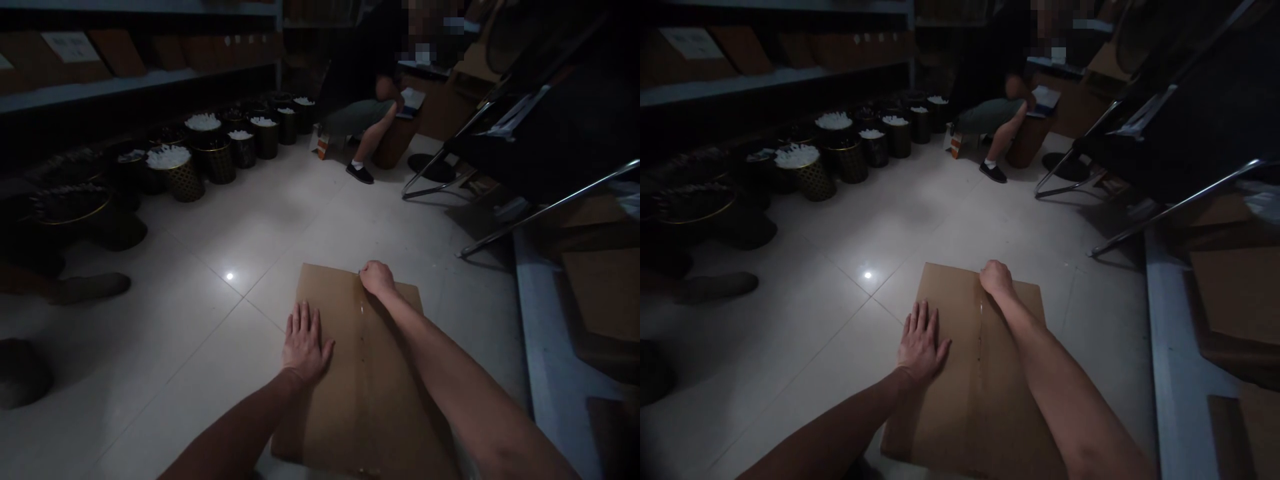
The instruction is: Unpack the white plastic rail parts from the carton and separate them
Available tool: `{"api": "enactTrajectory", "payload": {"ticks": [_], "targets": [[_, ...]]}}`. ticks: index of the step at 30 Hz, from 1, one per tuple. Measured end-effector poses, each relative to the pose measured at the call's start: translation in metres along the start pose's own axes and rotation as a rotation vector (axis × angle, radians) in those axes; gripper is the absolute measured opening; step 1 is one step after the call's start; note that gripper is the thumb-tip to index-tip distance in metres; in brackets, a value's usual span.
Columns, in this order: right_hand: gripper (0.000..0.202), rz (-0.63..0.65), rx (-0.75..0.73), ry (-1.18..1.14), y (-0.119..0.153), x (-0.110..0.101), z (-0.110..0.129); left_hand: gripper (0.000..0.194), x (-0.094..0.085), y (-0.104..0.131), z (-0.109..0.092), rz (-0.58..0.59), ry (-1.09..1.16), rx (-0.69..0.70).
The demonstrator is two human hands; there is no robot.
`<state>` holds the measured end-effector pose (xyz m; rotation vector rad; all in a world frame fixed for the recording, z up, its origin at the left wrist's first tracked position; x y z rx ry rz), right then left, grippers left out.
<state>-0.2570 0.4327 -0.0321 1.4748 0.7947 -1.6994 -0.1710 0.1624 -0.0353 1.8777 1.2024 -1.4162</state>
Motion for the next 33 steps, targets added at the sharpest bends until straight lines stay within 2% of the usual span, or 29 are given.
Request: {"api": "enactTrajectory", "payload": {"ticks": [5, 10, 17, 21, 28, 33], "targets": [[0.026, -0.082, 0.094, -0.018, 0.019, 0.0, -0.006, 0.073, 0.001, 0.001, 0.003, -0.005, 0.006, -0.004], [0.028, -0.106, 0.134, -0.031, 0.026, 0.001, -0.006, 0.074, 0.002, 0.002, 0.004, -0.014, 0.015, 0.009], [0.023, -0.045, 0.194, -0.001, 0.018, 0.004, 0.002, 0.074, 0.002, 0.003, 0.007, -0.018, 0.013, 0.015], [0.023, -0.016, 0.211, 0.039, 0.023, 0.003, 0.004, 0.074, 0.001, 0.002, 0.009, -0.009, 0.022, 0.008], [0.02, 0.003, 0.197, 0.055, 0.051, -0.002, 0.004, 0.071, -0.001, 0.003, 0.008, -0.028, 0.03, 0.018], [0.017, 0.01, 0.214, 0.038, 0.094, -0.008, -0.001, 0.066, -0.002, 0.005, 0.009, -0.03, 0.007, 0.005]]}}
Point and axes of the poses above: each hand's wrist, its own y-axis away from the middle knuckle, its own x-axis out of the palm, z = x × y, the point moved 7 cm from there along -y, towards the middle knuckle, and after that the axes turned 7 degrees about -z, right-handed, at the moved point
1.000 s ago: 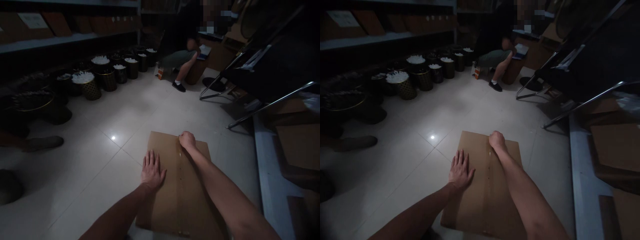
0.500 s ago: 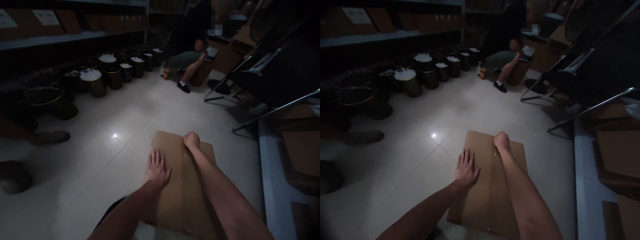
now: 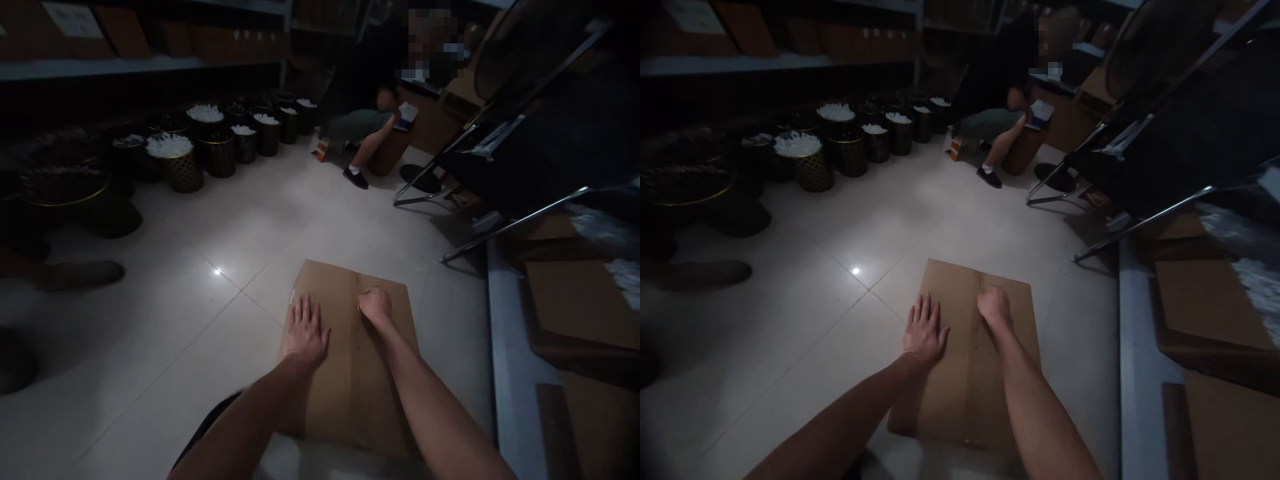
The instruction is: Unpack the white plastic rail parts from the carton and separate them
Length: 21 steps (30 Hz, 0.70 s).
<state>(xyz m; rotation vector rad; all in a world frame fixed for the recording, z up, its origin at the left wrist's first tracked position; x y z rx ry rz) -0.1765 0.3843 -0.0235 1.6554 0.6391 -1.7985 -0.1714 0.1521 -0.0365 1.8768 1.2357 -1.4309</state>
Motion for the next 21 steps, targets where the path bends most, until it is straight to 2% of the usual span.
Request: {"api": "enactTrajectory", "payload": {"ticks": [5, 8, 10, 13, 17, 21], "targets": [[0.017, -0.003, 0.014, -0.043, 0.048, -0.004, -0.017, 0.065, -0.007, 0.003, 0.0, -0.021, 0.003, 0.009], [0.016, -0.045, 0.024, -0.074, 0.051, -0.011, -0.022, 0.065, -0.01, 0.005, 0.0, -0.029, 0.004, 0.012], [0.018, -0.093, 0.027, -0.098, 0.037, -0.016, -0.02, 0.064, -0.01, 0.005, 0.0, -0.032, 0.004, 0.014], [0.021, -0.163, 0.047, -0.121, 0.003, -0.018, -0.012, 0.065, -0.007, 0.005, 0.0, -0.029, 0.007, 0.015], [0.025, -0.207, 0.083, -0.135, -0.037, -0.005, 0.001, 0.066, -0.002, 0.003, 0.002, -0.02, 0.017, 0.015], [0.027, -0.202, 0.085, -0.146, -0.055, 0.007, 0.009, 0.067, -0.001, 0.001, 0.003, -0.019, 0.038, 0.017]]}}
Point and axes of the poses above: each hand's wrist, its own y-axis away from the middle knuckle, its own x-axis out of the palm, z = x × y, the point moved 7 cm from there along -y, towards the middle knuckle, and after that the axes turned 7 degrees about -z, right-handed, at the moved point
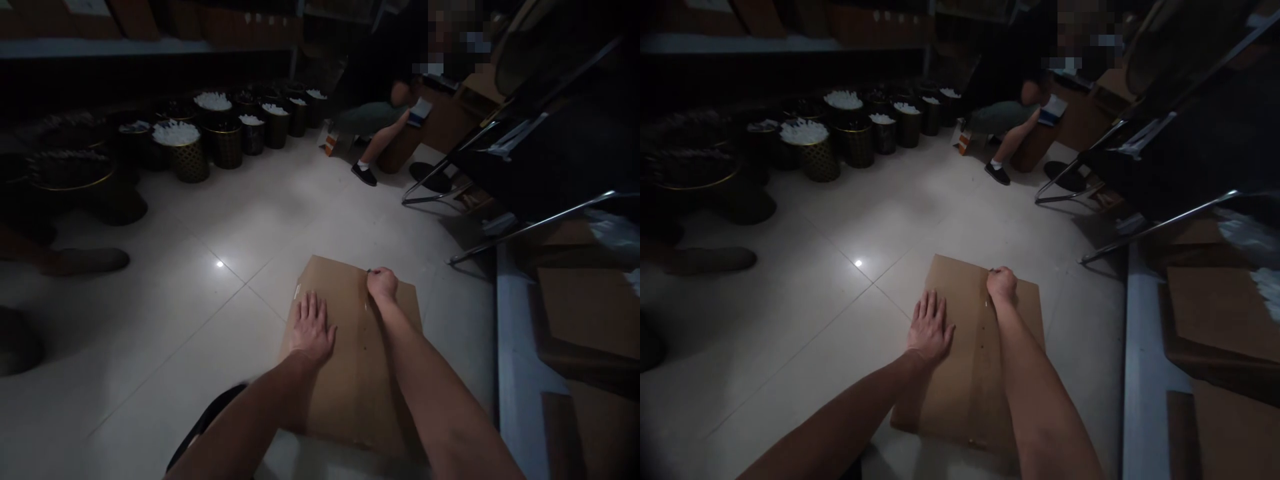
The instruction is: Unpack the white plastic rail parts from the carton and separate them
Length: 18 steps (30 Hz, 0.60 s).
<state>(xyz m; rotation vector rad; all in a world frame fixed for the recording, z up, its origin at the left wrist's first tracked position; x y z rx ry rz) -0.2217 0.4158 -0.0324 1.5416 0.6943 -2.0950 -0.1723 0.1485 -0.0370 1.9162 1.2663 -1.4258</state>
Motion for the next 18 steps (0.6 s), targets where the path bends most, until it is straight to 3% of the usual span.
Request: {"api": "enactTrajectory", "payload": {"ticks": [18], "targets": [[0.024, 0.085, -0.063, 0.1, 0.007, 0.001, 0.008, 0.067, -0.006, 0.001, 0.003, 0.009, 0.026, 0.001]]}}
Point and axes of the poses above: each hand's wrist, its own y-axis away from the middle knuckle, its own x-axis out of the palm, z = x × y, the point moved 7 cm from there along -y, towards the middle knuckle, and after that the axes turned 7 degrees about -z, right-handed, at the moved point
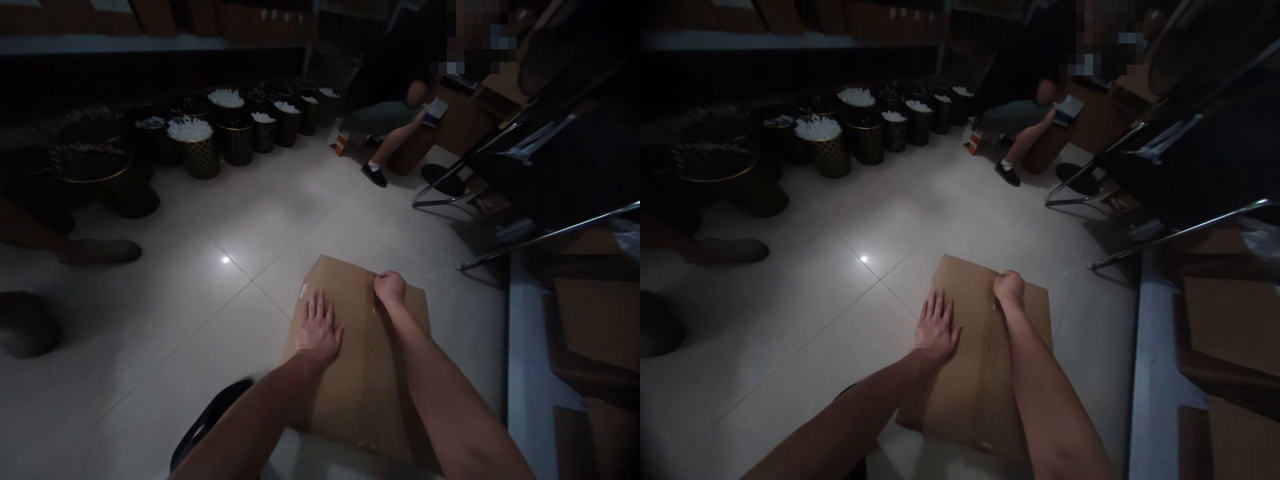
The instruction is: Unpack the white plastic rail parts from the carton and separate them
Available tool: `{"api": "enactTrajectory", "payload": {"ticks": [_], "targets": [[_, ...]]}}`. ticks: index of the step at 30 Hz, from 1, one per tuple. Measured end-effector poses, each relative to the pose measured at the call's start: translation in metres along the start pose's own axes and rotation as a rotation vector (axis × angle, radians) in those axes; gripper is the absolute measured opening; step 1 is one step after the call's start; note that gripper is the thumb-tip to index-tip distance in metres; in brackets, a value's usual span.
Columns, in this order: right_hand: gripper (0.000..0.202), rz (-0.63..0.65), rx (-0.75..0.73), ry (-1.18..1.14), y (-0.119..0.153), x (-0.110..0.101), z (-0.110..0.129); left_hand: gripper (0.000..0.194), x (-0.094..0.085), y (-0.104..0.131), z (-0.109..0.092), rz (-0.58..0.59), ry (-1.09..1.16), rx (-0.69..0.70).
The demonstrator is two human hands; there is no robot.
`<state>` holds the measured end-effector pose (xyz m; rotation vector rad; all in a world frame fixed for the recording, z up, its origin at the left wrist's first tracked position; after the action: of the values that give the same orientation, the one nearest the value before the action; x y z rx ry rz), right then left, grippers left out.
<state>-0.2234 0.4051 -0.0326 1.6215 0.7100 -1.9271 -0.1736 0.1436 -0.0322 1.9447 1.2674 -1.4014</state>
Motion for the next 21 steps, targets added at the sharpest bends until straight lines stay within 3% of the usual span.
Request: {"api": "enactTrajectory", "payload": {"ticks": [5, 13, 16, 21], "targets": [[0.019, 0.066, -0.051, 0.027, 0.039, -0.01, -0.006, 0.066, -0.002, 0.0, 0.001, 0.001, 0.0, -0.004], [0.017, 0.129, -0.002, -0.007, 0.121, -0.031, -0.041, 0.064, -0.004, 0.001, -0.004, 0.015, -0.031, -0.005], [0.017, 0.103, 0.012, -0.033, 0.126, -0.039, -0.046, 0.064, -0.004, 0.002, -0.006, 0.005, -0.039, 0.002], [0.022, 0.041, 0.058, -0.07, 0.098, -0.037, -0.039, 0.064, -0.003, 0.003, -0.007, -0.017, -0.054, 0.007]]}}
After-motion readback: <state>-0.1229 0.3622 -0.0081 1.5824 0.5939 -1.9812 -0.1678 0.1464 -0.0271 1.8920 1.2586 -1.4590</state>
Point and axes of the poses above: each hand's wrist, its own y-axis away from the middle knuckle, its own x-axis out of the palm, z = x × y, the point moved 7 cm from there along -y, towards the middle knuckle, and after that the axes turned 7 degrees about -z, right-handed, at the moved point
